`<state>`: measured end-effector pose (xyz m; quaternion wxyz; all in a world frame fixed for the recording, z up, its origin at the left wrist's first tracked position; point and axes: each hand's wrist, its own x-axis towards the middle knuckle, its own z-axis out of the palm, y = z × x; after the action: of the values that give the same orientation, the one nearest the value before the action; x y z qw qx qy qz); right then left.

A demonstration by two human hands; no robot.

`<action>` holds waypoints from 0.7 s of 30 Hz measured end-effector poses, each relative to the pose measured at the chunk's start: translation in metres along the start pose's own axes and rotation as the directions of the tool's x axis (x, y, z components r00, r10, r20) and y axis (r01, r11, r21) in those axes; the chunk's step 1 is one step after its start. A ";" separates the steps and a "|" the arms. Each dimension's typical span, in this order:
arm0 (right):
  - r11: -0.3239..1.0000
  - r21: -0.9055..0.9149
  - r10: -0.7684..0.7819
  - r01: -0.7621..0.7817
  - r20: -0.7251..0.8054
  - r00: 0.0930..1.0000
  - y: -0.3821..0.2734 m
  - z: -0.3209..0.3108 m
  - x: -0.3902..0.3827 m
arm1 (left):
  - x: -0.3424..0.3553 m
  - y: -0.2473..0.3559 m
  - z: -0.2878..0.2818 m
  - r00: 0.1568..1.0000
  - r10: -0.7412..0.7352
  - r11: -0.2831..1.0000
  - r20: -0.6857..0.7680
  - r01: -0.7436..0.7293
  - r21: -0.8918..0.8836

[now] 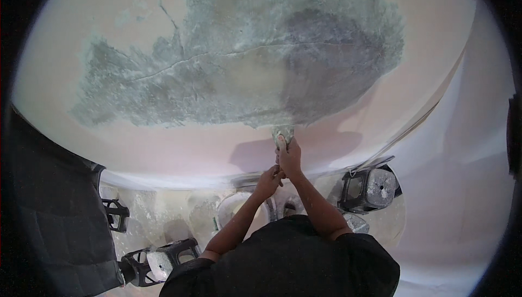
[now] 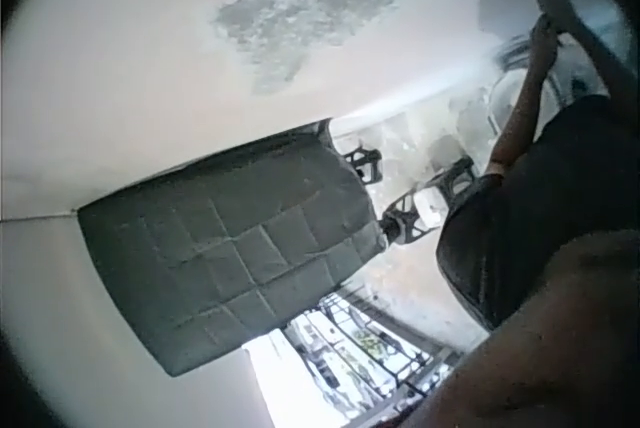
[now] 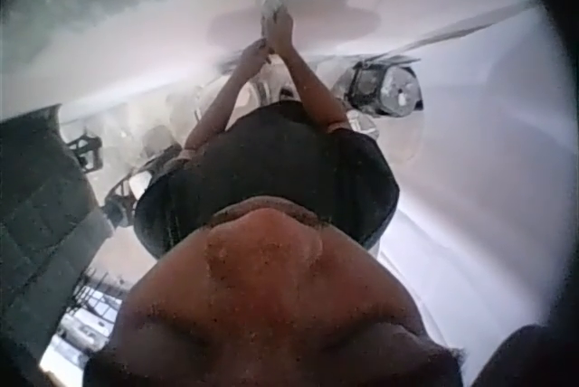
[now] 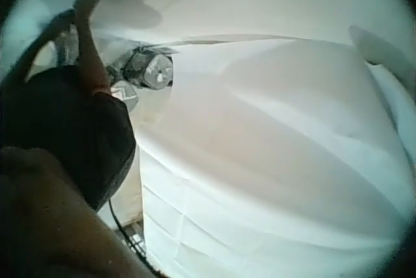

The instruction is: Patching and smoothing a damaged section of a wall using plaster and a putty knife.

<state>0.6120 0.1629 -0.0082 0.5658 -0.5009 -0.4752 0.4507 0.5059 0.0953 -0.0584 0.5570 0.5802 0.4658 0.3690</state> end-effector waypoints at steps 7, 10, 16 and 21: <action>1.000 -0.008 0.001 -0.001 -0.019 1.000 0.000 0.000 -0.002 | -0.005 0.009 0.001 0.999 0.031 0.999 -0.014 -0.031 0.009; 0.995 0.039 0.087 -0.087 0.017 0.996 0.001 0.000 -0.002 | -0.006 0.008 0.001 0.998 0.019 1.000 -0.052 -0.020 -0.002; 0.999 0.023 0.026 -0.026 0.013 1.000 0.004 0.002 0.007 | 0.003 0.009 0.002 0.992 0.075 0.997 -0.104 -0.071 0.042; 0.996 0.063 0.058 -0.059 0.025 0.998 -0.006 -0.001 0.000 | 0.002 0.010 0.006 0.994 0.050 0.999 -0.096 -0.050 -0.002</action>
<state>0.6136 0.1618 -0.0023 0.5627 -0.4910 -0.4520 0.4878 0.5135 0.0964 -0.0498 0.5258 0.5720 0.4764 0.4115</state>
